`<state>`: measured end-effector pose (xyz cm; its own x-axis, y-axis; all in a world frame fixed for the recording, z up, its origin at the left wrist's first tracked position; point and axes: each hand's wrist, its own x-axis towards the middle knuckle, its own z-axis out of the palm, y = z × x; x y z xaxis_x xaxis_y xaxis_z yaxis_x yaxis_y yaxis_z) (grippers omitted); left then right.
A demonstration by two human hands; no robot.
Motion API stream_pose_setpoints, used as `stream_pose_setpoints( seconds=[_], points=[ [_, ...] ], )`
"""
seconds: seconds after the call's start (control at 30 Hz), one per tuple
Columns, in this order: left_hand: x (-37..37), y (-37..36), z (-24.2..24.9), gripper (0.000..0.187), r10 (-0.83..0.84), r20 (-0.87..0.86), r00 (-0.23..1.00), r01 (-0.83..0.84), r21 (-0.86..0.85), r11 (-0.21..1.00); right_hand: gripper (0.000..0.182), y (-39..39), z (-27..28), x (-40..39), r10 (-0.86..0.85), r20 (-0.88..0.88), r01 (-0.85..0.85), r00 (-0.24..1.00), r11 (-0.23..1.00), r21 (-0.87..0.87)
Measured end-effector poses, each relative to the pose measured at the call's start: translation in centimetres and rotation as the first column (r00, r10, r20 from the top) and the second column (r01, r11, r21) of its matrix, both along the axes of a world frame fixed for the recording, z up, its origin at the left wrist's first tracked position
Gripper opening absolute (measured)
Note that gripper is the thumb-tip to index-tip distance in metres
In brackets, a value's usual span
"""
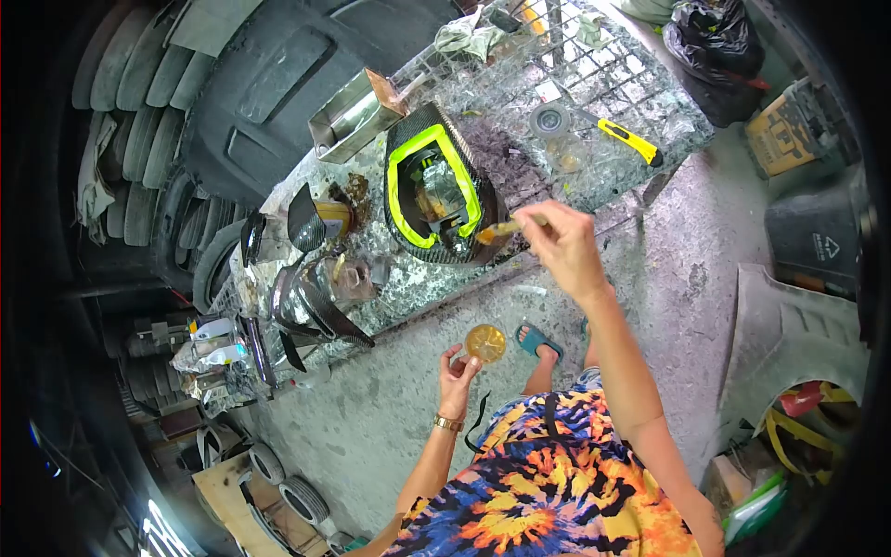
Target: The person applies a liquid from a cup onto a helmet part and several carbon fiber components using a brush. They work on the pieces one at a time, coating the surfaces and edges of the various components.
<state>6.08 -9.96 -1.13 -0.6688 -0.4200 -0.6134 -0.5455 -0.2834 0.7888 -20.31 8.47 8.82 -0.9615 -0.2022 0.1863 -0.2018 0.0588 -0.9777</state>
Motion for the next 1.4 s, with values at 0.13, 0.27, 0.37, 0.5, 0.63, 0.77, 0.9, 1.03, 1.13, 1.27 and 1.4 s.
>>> stream_pose_setpoints(
  seconds=[0.13, 0.27, 0.37, 0.5, 0.63, 0.77, 0.9, 1.03, 1.13, 1.27, 1.4],
  points=[
    [-0.1, 0.4, 0.4, 0.046, 0.043, -0.045, 0.998, -0.041, 0.029, 0.999, 0.01, 1.7, -0.3, -0.8, -0.153, 0.204, 0.178, 0.967, 0.978, -0.112],
    [-0.3, 0.6, 0.5, 0.048, 0.075, -0.023, 0.997, -0.074, 0.039, 0.996, 0.012, 2.9, -1.1, 0.3, 0.11, 0.361, -0.032, 0.926, 0.976, -0.214],
    [-0.3, 0.8, 0.2, 0.048, 0.086, -0.02, 0.996, -0.085, 0.06, 0.995, 0.013, 2.3, -2.3, -0.9, 0.071, 0.407, 0.061, 0.91, 0.951, -0.303],
    [-0.9, 1.3, 0.3, 0.043, 0.055, -0.014, 0.998, -0.055, 0.019, 0.998, 0.018, 2.6, -2.8, -1.7, -0.04, 0.419, 0.23, 0.907, 0.88, -0.416],
    [-1.5, 2.2, 0.4, 0.049, 0.062, -0.001, 0.998, -0.062, 0.046, 0.997, 0.021, 1.2, -7.0, 0.5, 0.045, 0.58, 0.318, 0.813, 0.8, -0.508],
    [-2.2, 3.1, 0.8, 0.049, 0.063, 0.004, 0.998, -0.064, 0.042, 0.997, 0.022, 2.9, -9.4, 1.5, -0.027, 0.649, 0.395, 0.76, 0.812, -0.43],
    [-2.7, 3.8, 1.0, 0.049, 0.047, 0.026, 0.999, -0.048, 0.018, 0.999, 0.022, 2.5, -4.2, -1.2, 0.137, 0.579, 0.351, 0.803, 0.677, -0.647],
    [-2.6, 4.7, 1.1, 0.05, 0.049, 0.042, 0.998, -0.049, 0.001, 0.999, 0.021, 1.9, -7.1, -1.1, 0.091, 0.646, 0.325, 0.758, 0.806, -0.494],
    [-3.6, 4.6, 1.2, 0.049, 0.07, 0.013, 0.997, -0.07, -0.025, 0.997, 0.019, 4.6, -7.4, 1.9, 0.021, 0.635, 0.27, 0.772, 0.894, -0.357],
    [-4.8, 5.2, 2.1, 0.051, 0.104, -0.004, 0.995, -0.104, -0.055, 0.993, 0.016, 6.5, -5.3, 5.3, 0.214, 0.42, -0.128, 0.882, 0.966, -0.223],
    [-6.1, 5.8, 2.3, 0.053, 0.067, -0.051, 0.996, -0.07, -0.066, 0.995, 0.012, 5.5, -5.0, 5.8, 0.401, 0.004, -0.389, 0.916, 0.885, 0.255]
  ],
)
